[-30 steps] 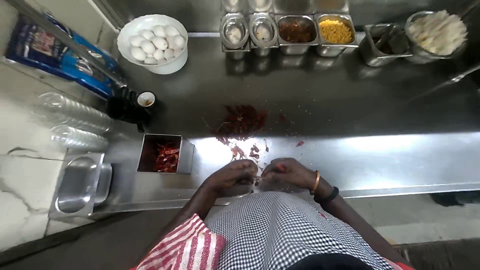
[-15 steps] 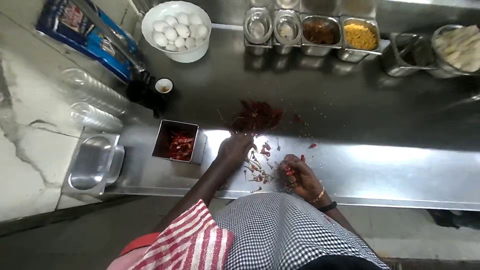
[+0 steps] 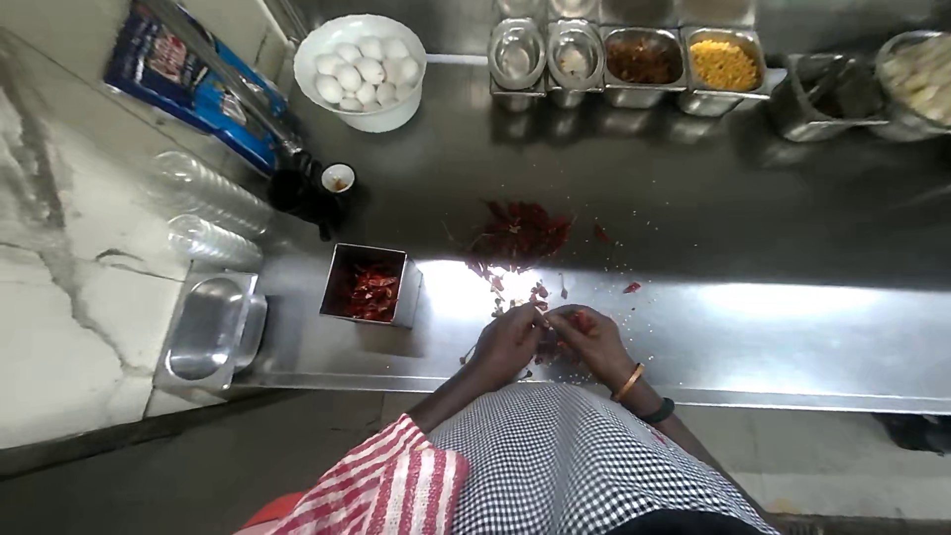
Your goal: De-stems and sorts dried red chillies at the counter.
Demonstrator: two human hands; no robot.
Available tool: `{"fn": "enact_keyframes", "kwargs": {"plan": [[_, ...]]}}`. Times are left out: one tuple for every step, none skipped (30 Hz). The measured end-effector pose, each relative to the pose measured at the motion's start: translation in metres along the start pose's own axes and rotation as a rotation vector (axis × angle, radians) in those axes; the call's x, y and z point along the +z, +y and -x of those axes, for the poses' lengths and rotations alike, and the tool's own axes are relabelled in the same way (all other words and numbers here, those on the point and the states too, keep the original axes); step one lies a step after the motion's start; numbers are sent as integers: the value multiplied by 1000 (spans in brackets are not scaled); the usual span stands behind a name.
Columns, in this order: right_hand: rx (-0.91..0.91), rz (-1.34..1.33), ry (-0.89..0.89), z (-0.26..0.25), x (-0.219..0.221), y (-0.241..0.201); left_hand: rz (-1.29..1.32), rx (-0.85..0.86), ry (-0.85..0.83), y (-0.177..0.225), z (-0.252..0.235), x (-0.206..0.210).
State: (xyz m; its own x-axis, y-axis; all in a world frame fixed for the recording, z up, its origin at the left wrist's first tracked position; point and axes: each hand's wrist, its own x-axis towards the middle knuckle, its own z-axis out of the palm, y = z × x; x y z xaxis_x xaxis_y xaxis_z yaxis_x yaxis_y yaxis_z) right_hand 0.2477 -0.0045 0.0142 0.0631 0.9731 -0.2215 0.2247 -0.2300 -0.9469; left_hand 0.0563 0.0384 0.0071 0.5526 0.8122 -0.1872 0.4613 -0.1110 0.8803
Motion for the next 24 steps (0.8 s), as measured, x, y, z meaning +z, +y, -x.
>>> {"fn": "enact_keyframes", "kwargs": {"plan": [[-6,-16,-36,0,0,-1,55,-19,16,-2,1,2],[8,-57,-66,1,1,-1,119,-37,41,-4,1,3],[27,-110,-81,0,3,0,158,-48,54,-5,1,1],[25,-139,-70,0,8,2,171,-50,46,-5,1,-1],[2,-127,-45,-1,13,4,166,-54,12,-4,1,-5],[-32,-83,-17,-2,16,5,151,-59,-36,-3,2,-8],[-71,-1,-6,-3,17,6,130,-62,-86,-4,3,-12],[-128,129,-12,-5,14,7,109,-64,-120,-6,5,-15],[-193,297,-35,-6,10,5,84,-51,-134,-8,7,-18],[-245,459,-73,-6,6,-2,60,-36,-131,-11,9,-21],[-285,592,-110,-5,3,-10,44,-15,-120,-13,10,-23],[-309,696,-148,-2,3,-20,39,10,-116,-14,11,-24],[-316,770,-186,0,4,-28,51,41,-123,-14,13,-27],[-325,794,-210,1,6,-31,86,58,-143,-15,14,-32],[-341,763,-216,1,8,-30,156,58,-161,-16,16,-36],[-357,680,-213,0,9,-25,273,27,-173,-17,18,-39],[-355,557,-203,-2,11,-19,440,-15,-170,-18,21,-39],[-319,424,-193,-4,14,-14,662,-43,-157,-21,23,-36],[-250,263,-193,-4,18,-10,903,-68,-142,-23,24,-32],[-142,88,-193,-4,23,-9,1095,-89,-132,-22,25,-29],[-11,-101,-178,-3,28,-9,1213,-92,-119,-22,24,-28],[108,-293,-161,-3,30,-6,1254,-102,-81,-20,21,-28],[187,-476,-143,-1,31,-1,1199,-130,-13,-19,19,-30],[226,-634,-148,2,27,5,1033,-170,67,-17,16,-34]]}}
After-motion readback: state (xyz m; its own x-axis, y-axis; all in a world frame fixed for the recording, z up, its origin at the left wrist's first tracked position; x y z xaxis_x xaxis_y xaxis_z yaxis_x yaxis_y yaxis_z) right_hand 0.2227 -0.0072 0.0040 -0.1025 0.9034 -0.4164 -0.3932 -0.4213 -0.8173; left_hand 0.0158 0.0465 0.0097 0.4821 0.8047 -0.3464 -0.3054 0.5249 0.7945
